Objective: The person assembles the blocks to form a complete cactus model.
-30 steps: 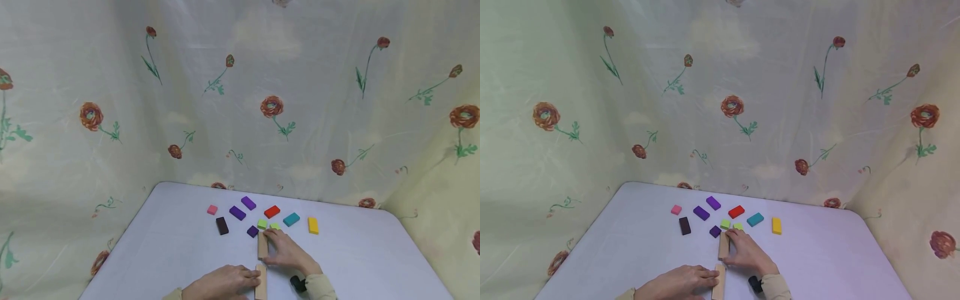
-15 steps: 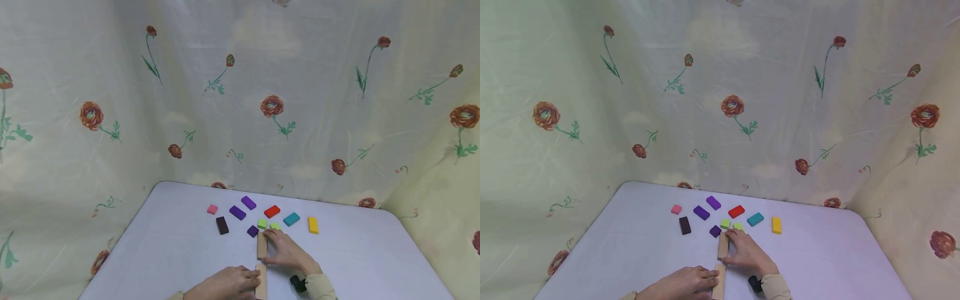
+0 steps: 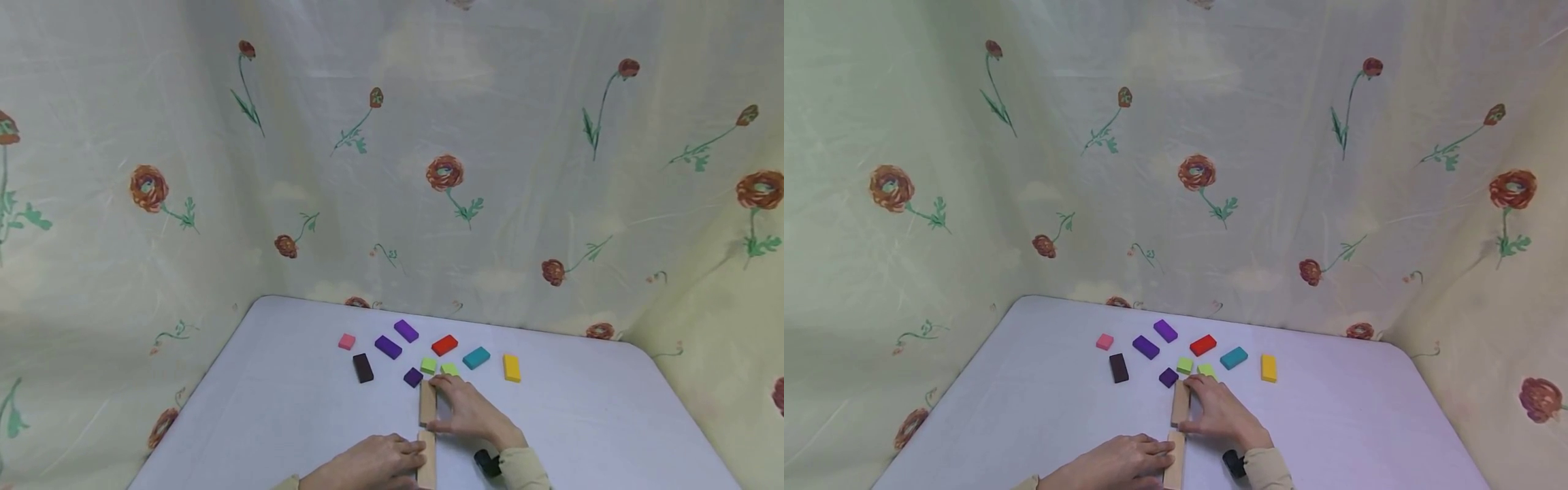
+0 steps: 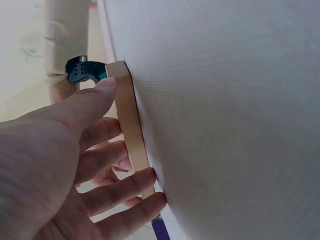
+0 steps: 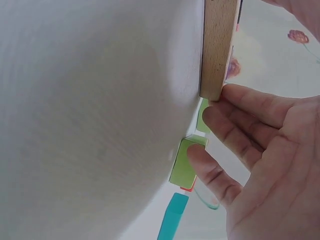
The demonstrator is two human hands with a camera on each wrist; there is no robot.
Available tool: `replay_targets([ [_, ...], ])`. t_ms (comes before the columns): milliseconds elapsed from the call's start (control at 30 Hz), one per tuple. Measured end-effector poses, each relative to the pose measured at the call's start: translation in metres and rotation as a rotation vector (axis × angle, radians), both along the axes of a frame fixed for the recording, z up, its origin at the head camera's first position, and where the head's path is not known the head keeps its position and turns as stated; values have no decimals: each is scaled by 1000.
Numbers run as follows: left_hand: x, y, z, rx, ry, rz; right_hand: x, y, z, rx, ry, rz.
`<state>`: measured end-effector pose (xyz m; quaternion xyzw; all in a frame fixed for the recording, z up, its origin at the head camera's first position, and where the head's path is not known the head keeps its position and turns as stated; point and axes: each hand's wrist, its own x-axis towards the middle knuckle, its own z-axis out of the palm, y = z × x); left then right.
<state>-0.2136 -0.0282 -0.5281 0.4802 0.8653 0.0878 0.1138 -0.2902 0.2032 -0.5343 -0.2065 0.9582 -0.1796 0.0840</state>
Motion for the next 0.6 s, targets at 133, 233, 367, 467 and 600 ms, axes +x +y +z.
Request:
replay_targets([
  [133,0,0,0,2,-13,0,1,0,0,-8,-6,4],
  [233,-1,1,-1,2,-19,0,1,0,0,-12,-11,6],
  [367,-1,0,-2,7,-18,1,2,0,0,-23,-21,10],
  [467,-1,-1,-3,15,-9,-1,3,0,2,-39,-36,20],
  [600,-1,0,-3,23,-7,-2,4,-1,4,-43,-57,25],
])
